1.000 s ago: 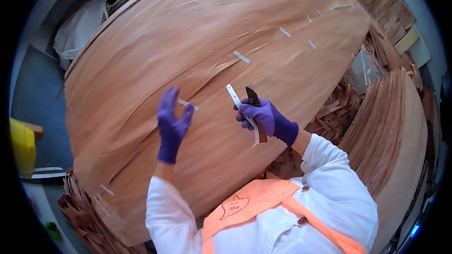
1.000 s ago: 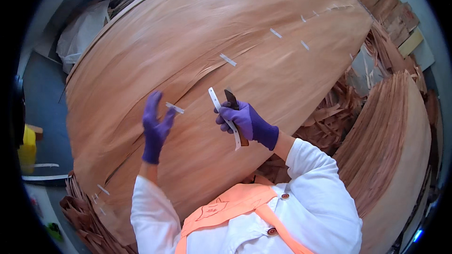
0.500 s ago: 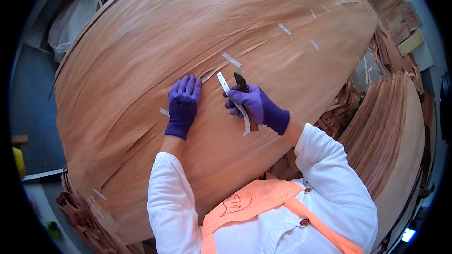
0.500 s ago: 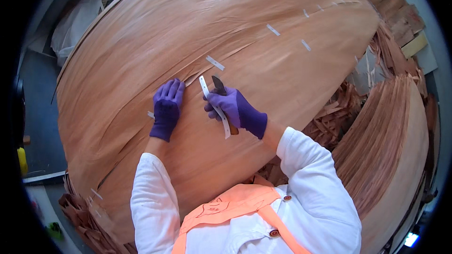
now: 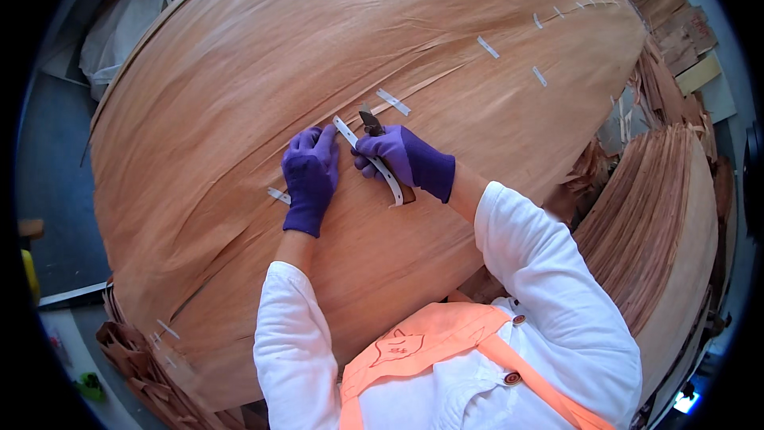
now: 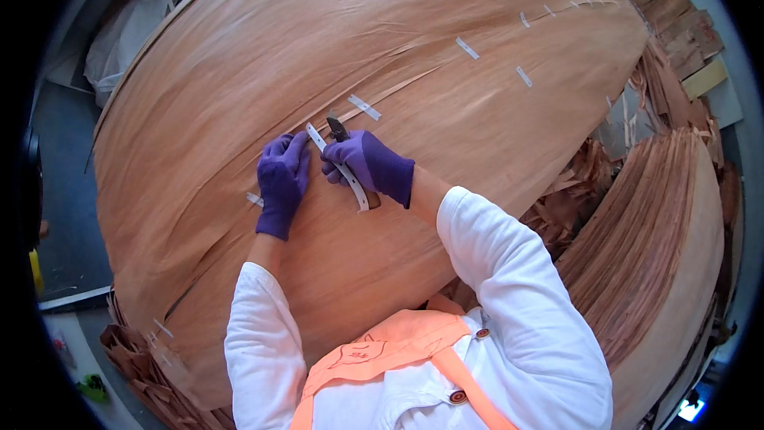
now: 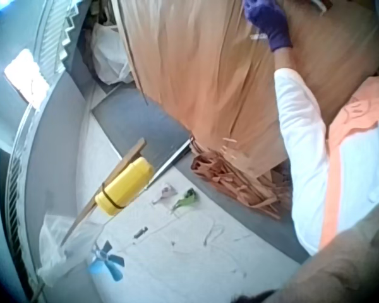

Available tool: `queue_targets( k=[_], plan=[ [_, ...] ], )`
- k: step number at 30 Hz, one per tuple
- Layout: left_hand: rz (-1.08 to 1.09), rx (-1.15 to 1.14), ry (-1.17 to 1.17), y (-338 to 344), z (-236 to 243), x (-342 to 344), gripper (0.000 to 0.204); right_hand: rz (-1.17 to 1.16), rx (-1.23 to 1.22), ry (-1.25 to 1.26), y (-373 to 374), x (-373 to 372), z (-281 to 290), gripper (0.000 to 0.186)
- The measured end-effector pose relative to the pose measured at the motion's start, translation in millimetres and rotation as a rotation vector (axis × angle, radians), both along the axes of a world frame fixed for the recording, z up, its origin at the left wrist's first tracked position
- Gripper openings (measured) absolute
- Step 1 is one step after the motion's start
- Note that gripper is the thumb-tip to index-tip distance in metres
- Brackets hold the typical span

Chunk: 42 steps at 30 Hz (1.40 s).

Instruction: The person cuts strips of wood veneer using a hand knife, applying small pieces of tape to join or mark the sheets while working over a large stack of veneer pieces.

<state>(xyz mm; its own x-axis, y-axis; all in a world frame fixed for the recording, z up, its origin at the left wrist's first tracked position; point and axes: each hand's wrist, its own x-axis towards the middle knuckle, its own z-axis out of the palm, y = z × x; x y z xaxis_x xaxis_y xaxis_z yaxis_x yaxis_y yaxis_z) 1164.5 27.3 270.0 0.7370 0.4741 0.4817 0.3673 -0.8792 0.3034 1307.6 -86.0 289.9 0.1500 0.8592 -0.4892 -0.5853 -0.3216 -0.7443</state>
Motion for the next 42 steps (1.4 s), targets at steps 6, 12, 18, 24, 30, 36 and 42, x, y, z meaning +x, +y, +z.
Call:
queue_targets(
  k=[6,12,18,24,30,36,42],
  plan=[
    [0.031,-0.028,-0.019,-3.9,1.3,6.4,0.024,-0.029,-0.033,0.009,-4.0,0.5,1.9,0.018],
    [0.07,0.047,-0.041,-6.6,-4.1,6.1,0.022,-0.039,-0.046,0.009,-2.8,-0.6,2.5,0.017],
    [0.03,0.027,-0.05,-3.9,-6.6,9.1,0.019,-0.043,-0.038,0.014,-2.6,0.8,1.7,0.017],
    [-0.034,-0.122,-0.14,3.6,-10.1,9.7,0.029,-0.056,-0.037,0.025,-0.7,-1.1,-1.8,0.018],
    [-0.119,0.166,0.209,4.0,-9.1,7.7,0.042,-0.066,-0.03,0.026,-1.1,-2.4,-5.7,0.018],
    [-0.141,0.359,0.445,2.7,-3.0,4.8,0.047,-0.026,-0.038,0.006,-21.8,-8.2,7.7,0.018],
    [-0.25,0.389,0.517,7.0,7.5,9.8,0.044,-0.032,-0.144,-0.151,-51.8,-5.2,5.8,0.017]
  ],
)
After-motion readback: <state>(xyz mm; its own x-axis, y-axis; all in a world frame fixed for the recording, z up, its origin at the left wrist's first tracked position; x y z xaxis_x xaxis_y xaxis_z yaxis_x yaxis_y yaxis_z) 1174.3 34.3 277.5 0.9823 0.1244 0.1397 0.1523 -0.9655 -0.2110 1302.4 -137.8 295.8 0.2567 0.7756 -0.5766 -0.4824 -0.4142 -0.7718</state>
